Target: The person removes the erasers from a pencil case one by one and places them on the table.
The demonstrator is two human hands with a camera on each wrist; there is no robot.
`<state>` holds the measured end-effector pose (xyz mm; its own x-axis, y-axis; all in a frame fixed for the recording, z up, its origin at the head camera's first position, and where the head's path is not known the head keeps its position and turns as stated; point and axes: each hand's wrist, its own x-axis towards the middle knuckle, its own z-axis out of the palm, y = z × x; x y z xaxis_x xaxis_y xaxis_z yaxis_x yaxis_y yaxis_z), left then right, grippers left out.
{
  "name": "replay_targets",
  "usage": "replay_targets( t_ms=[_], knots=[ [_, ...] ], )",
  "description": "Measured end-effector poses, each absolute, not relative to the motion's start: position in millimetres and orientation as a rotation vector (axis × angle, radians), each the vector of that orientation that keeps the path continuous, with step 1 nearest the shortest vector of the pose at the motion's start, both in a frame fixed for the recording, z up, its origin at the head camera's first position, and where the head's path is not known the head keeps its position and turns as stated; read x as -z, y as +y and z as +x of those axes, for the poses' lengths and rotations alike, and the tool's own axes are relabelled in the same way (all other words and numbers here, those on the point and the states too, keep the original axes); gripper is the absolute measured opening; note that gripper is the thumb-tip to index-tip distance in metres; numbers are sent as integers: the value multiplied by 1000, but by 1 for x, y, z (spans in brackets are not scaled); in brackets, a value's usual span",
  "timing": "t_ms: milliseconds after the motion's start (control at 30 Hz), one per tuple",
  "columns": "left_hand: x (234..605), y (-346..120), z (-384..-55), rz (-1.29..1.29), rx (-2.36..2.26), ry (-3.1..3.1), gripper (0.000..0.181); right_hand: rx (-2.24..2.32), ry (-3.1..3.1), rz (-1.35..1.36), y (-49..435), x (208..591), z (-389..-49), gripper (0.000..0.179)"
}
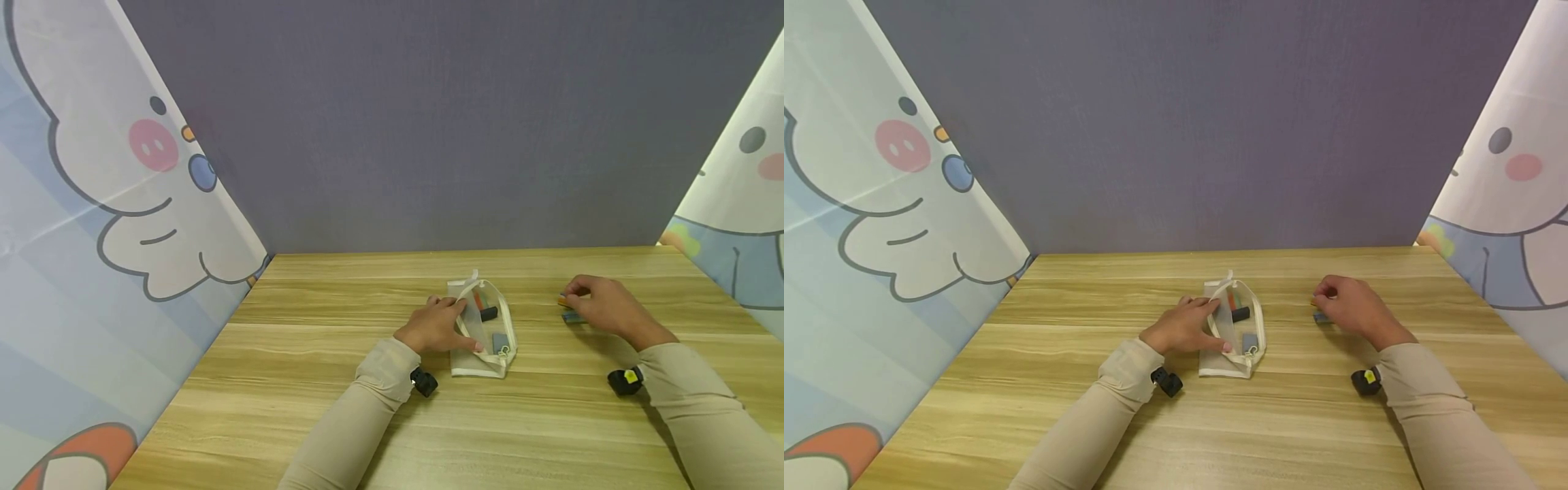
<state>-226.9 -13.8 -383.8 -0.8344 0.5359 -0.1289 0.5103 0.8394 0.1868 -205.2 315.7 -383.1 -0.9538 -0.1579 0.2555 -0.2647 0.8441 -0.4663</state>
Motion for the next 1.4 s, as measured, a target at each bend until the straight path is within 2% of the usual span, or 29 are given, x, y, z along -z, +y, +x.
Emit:
replay_targets(
  t_ms=[1400],
  knots=[
    [384, -16, -226, 850, -257, 2847, 98, -792, -2814, 506, 272, 376, -199, 19]
  ],
)
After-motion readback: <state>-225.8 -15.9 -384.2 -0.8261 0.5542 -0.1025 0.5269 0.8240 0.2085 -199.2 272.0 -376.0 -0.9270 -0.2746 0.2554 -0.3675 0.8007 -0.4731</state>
